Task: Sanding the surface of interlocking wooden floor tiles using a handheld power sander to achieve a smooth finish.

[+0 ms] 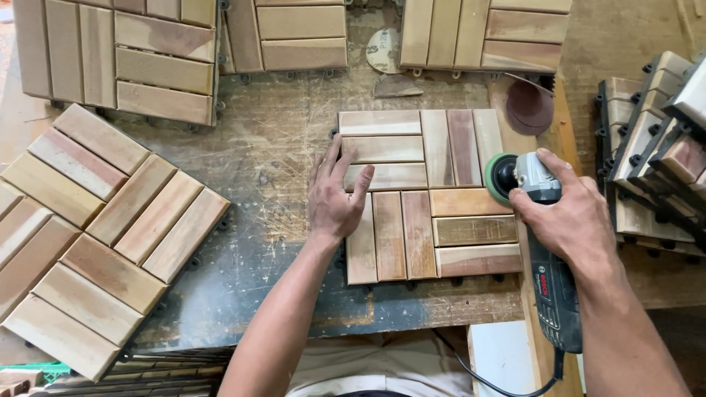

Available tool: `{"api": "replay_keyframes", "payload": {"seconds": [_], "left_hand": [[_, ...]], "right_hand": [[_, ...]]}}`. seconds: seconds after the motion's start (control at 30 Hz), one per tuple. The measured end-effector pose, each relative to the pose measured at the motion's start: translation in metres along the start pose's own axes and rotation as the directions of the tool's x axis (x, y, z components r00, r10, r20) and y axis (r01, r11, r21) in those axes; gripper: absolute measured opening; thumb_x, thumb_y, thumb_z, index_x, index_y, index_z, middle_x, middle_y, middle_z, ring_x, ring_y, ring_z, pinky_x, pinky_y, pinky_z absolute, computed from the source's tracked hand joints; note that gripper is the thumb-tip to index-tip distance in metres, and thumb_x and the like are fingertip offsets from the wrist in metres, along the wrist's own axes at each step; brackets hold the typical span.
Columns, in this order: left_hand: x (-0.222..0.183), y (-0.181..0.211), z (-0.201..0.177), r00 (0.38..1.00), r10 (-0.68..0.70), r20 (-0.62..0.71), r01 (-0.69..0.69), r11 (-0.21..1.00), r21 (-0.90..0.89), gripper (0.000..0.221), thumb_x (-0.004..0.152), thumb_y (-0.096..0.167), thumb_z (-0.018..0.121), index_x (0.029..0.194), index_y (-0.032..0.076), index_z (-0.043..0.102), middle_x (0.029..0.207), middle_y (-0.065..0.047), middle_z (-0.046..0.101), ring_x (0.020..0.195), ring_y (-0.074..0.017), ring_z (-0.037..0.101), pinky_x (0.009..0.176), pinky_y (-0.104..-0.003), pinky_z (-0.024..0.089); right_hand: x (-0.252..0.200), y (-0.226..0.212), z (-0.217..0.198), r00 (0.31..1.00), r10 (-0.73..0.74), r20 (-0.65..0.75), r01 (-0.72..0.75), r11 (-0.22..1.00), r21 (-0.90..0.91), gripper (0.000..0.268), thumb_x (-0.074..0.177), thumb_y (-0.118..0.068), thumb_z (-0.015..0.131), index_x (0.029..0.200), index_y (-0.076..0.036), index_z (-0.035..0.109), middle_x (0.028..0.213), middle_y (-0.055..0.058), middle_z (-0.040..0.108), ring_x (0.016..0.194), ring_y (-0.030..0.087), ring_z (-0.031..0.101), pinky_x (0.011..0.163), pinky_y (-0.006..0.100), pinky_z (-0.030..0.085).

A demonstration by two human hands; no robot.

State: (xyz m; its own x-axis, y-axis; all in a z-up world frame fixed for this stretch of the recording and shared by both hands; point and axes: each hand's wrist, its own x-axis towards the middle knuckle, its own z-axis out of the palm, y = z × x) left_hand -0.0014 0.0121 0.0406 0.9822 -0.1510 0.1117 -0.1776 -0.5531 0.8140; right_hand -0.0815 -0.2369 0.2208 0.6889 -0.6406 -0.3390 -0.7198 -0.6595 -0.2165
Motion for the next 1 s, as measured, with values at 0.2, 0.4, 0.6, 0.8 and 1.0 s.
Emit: {"api": "replay_keyframes", "payload": {"seconds": [0.2, 0.4, 0.6, 0.8, 1.0], "left_hand": [[0.000, 0.001, 0.001, 1.000, -0.006, 0.005, 0.006, 1.000, 0.001, 0.076, 0.097, 0.068, 0.031, 0.144, 0.015, 0.059, 0.167, -0.005, 0.031, 0.154, -0.0326, 0.030, 0.126, -0.052, 0.018], [-0.002, -0.003, 0.003, 1.000, -0.006, 0.005, 0.006, 1.000, 0.003, 0.075, 0.097, 0.068, 0.032, 0.145, 0.017, 0.058, 0.168, -0.004, 0.030, 0.154, -0.0349, 0.029, 0.126, -0.052, 0.019], [-0.003, -0.002, 0.002, 1.000, -0.011, -0.004, 0.011, 1.000, 0.006, 0.075, 0.097, 0.068, 0.031, 0.145, 0.017, 0.059, 0.167, -0.004, 0.032, 0.154, -0.0358, 0.029, 0.125, -0.053, 0.020], [-0.002, -0.003, 0.002, 1.000, 0.021, -0.015, -0.021, 1.000, 0.006, 0.074, 0.098, 0.067, 0.029, 0.143, 0.017, 0.060, 0.167, -0.007, 0.032, 0.152, -0.0325, 0.036, 0.126, -0.050, 0.020], [-0.002, -0.002, 0.001, 1.000, 0.021, -0.005, -0.021, 1.000, -0.005, 0.076, 0.098, 0.068, 0.027, 0.145, 0.015, 0.058, 0.168, -0.008, 0.030, 0.153, -0.0322, 0.035, 0.127, -0.050, 0.018]], "right_hand": [[-0.012, 0.001, 0.006, 0.999, 0.020, 0.040, -0.017, 0.997, -0.073, 0.078, 0.090, -0.059, 0.055, 0.164, -0.042, 0.036, 0.133, 0.021, 0.051, 0.127, 0.040, 0.050, 0.099, 0.060, 0.047], [-0.027, -0.009, 0.020, 0.997, -0.028, 0.077, 0.032, 0.998, -0.050, 0.077, 0.089, -0.067, 0.046, 0.161, -0.044, 0.037, 0.143, 0.021, 0.048, 0.133, 0.043, 0.048, 0.106, 0.063, 0.043], [-0.036, -0.025, 0.028, 0.992, -0.061, 0.108, 0.071, 0.993, -0.091, 0.074, 0.089, -0.066, 0.047, 0.160, -0.047, 0.038, 0.131, 0.019, 0.051, 0.129, 0.043, 0.050, 0.103, 0.063, 0.046], [-0.042, -0.034, 0.039, 0.985, -0.125, 0.123, 0.137, 0.985, -0.101, 0.074, 0.088, -0.067, 0.048, 0.159, -0.048, 0.039, 0.135, 0.016, 0.052, 0.126, 0.042, 0.054, 0.101, 0.060, 0.048], [-0.049, -0.046, 0.042, 0.979, -0.128, 0.156, 0.147, 0.982, -0.116, 0.075, 0.089, -0.065, 0.049, 0.161, -0.049, 0.036, 0.126, 0.017, 0.051, 0.121, 0.042, 0.056, 0.101, 0.058, 0.049]]}}
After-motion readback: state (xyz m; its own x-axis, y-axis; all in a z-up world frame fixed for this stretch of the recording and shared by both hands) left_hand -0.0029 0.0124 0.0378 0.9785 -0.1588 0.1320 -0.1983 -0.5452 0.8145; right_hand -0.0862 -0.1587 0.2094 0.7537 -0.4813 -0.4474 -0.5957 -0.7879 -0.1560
